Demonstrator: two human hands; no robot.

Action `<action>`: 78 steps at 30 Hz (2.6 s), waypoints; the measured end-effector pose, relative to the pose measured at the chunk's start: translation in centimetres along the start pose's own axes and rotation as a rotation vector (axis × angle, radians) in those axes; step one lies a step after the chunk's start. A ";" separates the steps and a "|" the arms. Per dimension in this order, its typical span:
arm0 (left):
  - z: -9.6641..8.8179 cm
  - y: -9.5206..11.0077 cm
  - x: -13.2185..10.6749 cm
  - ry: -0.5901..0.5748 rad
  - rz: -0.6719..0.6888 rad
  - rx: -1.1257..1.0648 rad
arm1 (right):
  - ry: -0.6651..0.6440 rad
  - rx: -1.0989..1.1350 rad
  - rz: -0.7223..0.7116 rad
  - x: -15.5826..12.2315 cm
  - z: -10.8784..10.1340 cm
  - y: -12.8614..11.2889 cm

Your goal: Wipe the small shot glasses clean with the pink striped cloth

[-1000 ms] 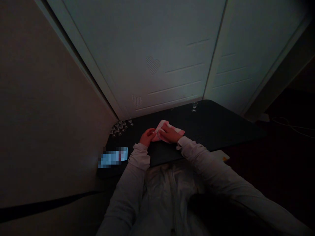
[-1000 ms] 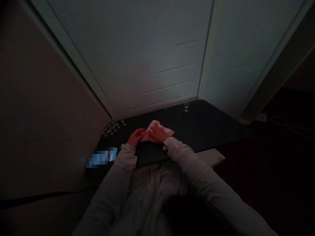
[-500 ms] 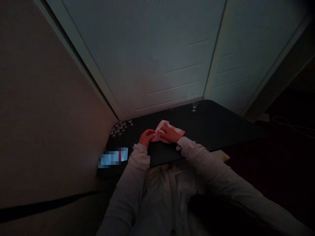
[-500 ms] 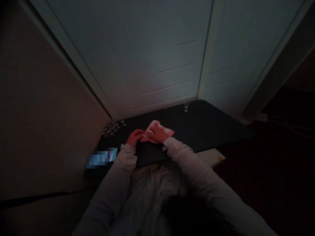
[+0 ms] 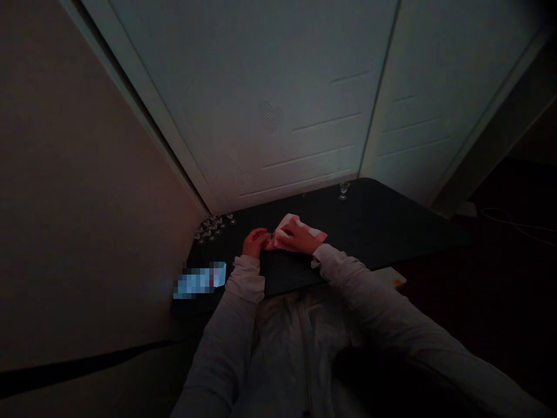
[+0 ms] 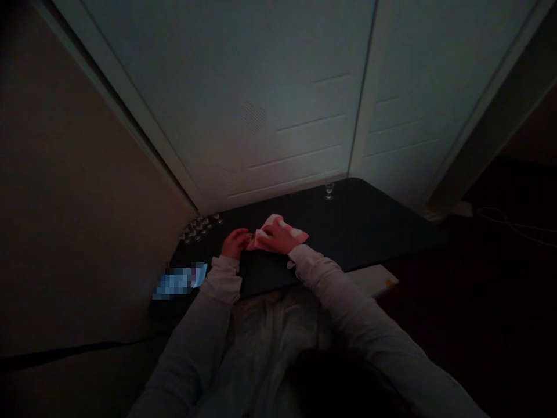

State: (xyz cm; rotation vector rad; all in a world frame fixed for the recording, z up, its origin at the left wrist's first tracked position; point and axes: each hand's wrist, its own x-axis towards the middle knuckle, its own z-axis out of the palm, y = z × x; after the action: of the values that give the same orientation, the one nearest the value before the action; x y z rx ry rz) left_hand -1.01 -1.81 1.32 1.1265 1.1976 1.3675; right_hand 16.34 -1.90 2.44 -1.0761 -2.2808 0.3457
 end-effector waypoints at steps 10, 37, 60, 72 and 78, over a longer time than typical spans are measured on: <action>0.1 0.4 -0.3 -0.020 -0.062 -0.026 | -0.024 0.072 0.085 -0.1 -0.2 -0.5; 1.0 1.5 -1.2 -0.137 -0.022 0.166 | -0.024 0.192 0.071 -0.2 -0.5 -0.4; 1.0 1.1 -1.1 -0.111 0.001 0.180 | 0.129 0.049 0.225 0.0 0.1 0.3; 1.0 1.1 -1.0 -0.137 0.007 0.204 | 0.016 -0.019 0.181 -0.1 -0.2 0.4; 0.9 0.9 -0.9 -0.150 0.009 0.199 | 0.001 -0.007 0.130 0.0 -0.4 0.3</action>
State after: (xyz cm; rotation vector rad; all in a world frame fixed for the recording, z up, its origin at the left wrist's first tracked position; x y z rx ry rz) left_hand -0.13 -2.64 2.24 1.3508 1.2404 1.1669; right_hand 16.76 -1.71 2.57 -1.2314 -2.2177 0.3889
